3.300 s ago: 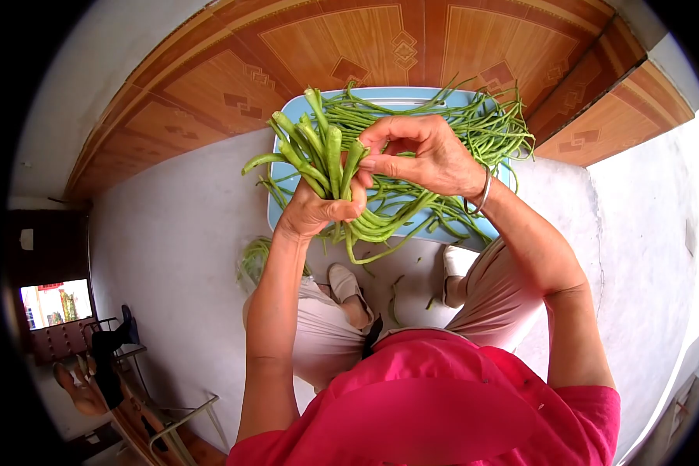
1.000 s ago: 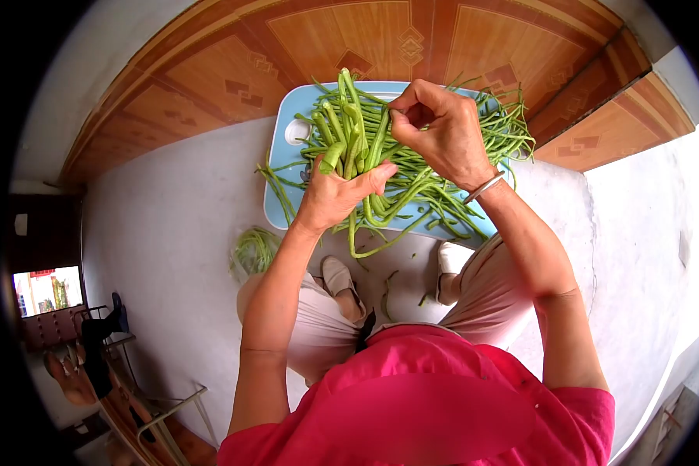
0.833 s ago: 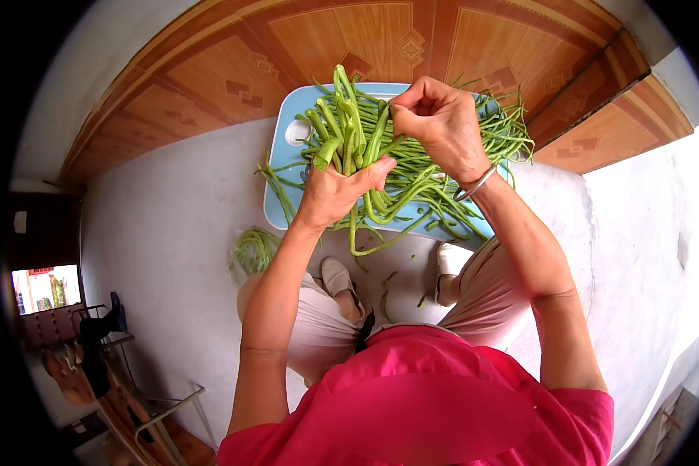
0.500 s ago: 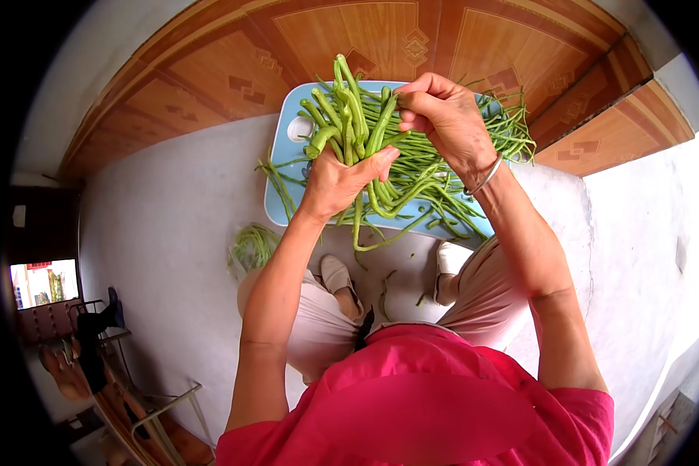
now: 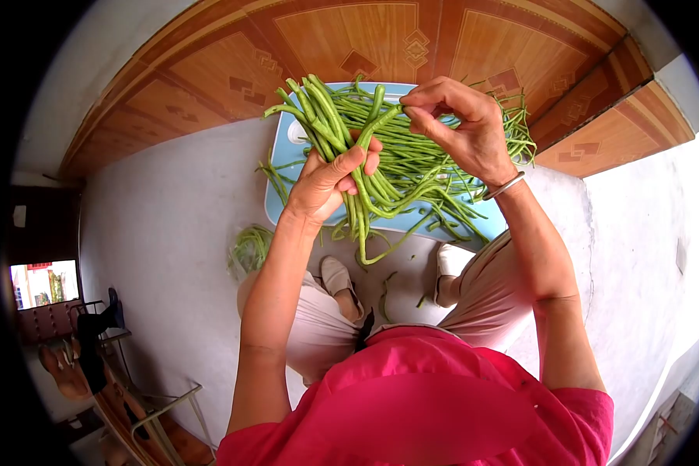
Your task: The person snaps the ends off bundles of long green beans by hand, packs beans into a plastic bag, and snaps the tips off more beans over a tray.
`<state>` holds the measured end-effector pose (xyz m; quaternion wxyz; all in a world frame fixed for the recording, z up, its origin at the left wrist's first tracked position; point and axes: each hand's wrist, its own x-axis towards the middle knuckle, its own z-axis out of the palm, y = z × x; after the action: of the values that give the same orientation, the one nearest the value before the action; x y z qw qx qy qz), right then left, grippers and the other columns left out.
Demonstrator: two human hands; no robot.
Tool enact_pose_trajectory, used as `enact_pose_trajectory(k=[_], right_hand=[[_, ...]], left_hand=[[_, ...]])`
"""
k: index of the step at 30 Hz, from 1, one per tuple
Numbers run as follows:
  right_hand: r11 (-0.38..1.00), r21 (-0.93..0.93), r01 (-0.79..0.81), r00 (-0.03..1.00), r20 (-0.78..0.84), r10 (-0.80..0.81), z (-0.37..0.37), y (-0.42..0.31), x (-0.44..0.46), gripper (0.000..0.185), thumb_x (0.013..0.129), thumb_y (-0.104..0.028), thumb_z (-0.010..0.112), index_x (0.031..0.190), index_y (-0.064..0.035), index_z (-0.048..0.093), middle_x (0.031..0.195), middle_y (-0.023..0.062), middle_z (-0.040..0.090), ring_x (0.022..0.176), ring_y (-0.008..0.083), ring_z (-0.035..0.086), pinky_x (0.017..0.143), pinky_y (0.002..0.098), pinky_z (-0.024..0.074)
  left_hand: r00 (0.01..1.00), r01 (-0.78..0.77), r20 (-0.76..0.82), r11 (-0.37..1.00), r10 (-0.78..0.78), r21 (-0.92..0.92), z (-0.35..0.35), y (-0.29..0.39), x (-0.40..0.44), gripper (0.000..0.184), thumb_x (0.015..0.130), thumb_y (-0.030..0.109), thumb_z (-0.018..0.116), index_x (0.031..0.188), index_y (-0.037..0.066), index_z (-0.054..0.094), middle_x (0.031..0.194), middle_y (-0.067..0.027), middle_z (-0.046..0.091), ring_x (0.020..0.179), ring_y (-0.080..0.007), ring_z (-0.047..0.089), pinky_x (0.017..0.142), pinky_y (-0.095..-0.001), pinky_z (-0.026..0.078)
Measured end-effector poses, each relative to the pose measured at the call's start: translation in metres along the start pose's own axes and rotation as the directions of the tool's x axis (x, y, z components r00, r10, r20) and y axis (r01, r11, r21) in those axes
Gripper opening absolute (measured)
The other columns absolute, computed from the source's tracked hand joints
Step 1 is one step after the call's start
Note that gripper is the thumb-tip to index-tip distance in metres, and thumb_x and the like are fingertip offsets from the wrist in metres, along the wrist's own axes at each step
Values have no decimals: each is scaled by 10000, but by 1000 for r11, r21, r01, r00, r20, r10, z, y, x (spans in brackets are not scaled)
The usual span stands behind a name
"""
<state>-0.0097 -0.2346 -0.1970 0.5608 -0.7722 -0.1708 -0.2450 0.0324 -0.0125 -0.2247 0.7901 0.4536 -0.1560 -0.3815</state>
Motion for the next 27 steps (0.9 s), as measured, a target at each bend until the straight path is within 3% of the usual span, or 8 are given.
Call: enact_pose_trajectory(k=[2, 3, 6, 9, 12, 18, 21, 27], right_hand=[[999, 6, 52, 999, 11, -52, 1, 1, 0, 101, 825, -23, 671, 919, 15, 663, 856, 50, 665, 729, 98, 632, 669, 242, 524], [997, 10, 78, 997, 16, -78, 1, 1, 0, 103, 831, -22, 667, 926, 17, 661, 867, 49, 667, 738, 97, 636, 674, 239, 526], [933, 332, -142, 990, 43, 136, 9, 8, -5, 115, 853, -21, 647, 959, 22, 654, 858, 41, 666, 763, 91, 646, 688, 225, 529], [891, 384, -243, 970, 116, 214, 6, 7, -6, 127, 869, -23, 631, 985, 28, 643, 840, 35, 661, 769, 87, 649, 699, 218, 531], [905, 359, -229, 973, 123, 198, 6, 10, -6, 136, 867, -20, 632, 994, 28, 643, 815, 30, 658, 757, 84, 648, 694, 213, 529], [799, 475, -369, 928, 241, 285, 0, -2, -1, 218, 903, -157, 619, 1019, 26, 642, 879, 62, 658, 750, 107, 645, 663, 248, 547], [781, 402, -479, 871, 328, 365, -5, -5, 2, 276, 903, -226, 625, 1022, 22, 644, 911, 81, 655, 746, 115, 640, 631, 268, 551], [770, 258, -583, 752, 530, 392, -14, 8, -1, 148, 852, -95, 634, 948, 16, 657, 787, 41, 663, 682, 91, 636, 593, 215, 525]], left_hand=[[996, 34, 87, 987, -21, -155, -3, 0, 2, 301, 859, 304, 685, 1011, 55, 611, 782, -6, 579, 612, -55, 495, 455, -169, 294], [1000, 2, 11, 994, -1, -109, -3, -2, 2, 296, 858, 300, 686, 1010, 57, 611, 782, -6, 579, 613, -56, 497, 452, -169, 290], [984, -75, -159, 997, 80, 37, 0, -7, 2, 282, 851, 276, 695, 1007, 56, 612, 792, -14, 591, 611, -63, 506, 442, -170, 283], [990, -68, -121, 995, 77, 76, 4, -8, 1, 275, 841, 258, 706, 998, 51, 617, 813, -19, 606, 623, -66, 518, 444, -169, 296], [993, -43, -108, 996, 52, 83, 7, -6, -1, 271, 814, 237, 732, 969, 42, 626, 790, -18, 614, 622, -67, 525, 443, -178, 317], [985, -27, -164, 979, 61, 203, 8, -2, -4, 228, 765, 167, 758, 913, 45, 633, 765, -4, 613, 590, -63, 515, 465, -186, 348], [980, 34, -197, 944, 33, 327, 8, 3, -9, 207, 739, 127, 773, 868, 44, 633, 762, -2, 613, 594, -63, 521, 489, -195, 379], [979, 6, -176, 846, 104, 533, 17, 5, -9, 195, 719, 45, 781, 811, 15, 612, 756, -6, 615, 642, -73, 561, 560, -224, 465]])
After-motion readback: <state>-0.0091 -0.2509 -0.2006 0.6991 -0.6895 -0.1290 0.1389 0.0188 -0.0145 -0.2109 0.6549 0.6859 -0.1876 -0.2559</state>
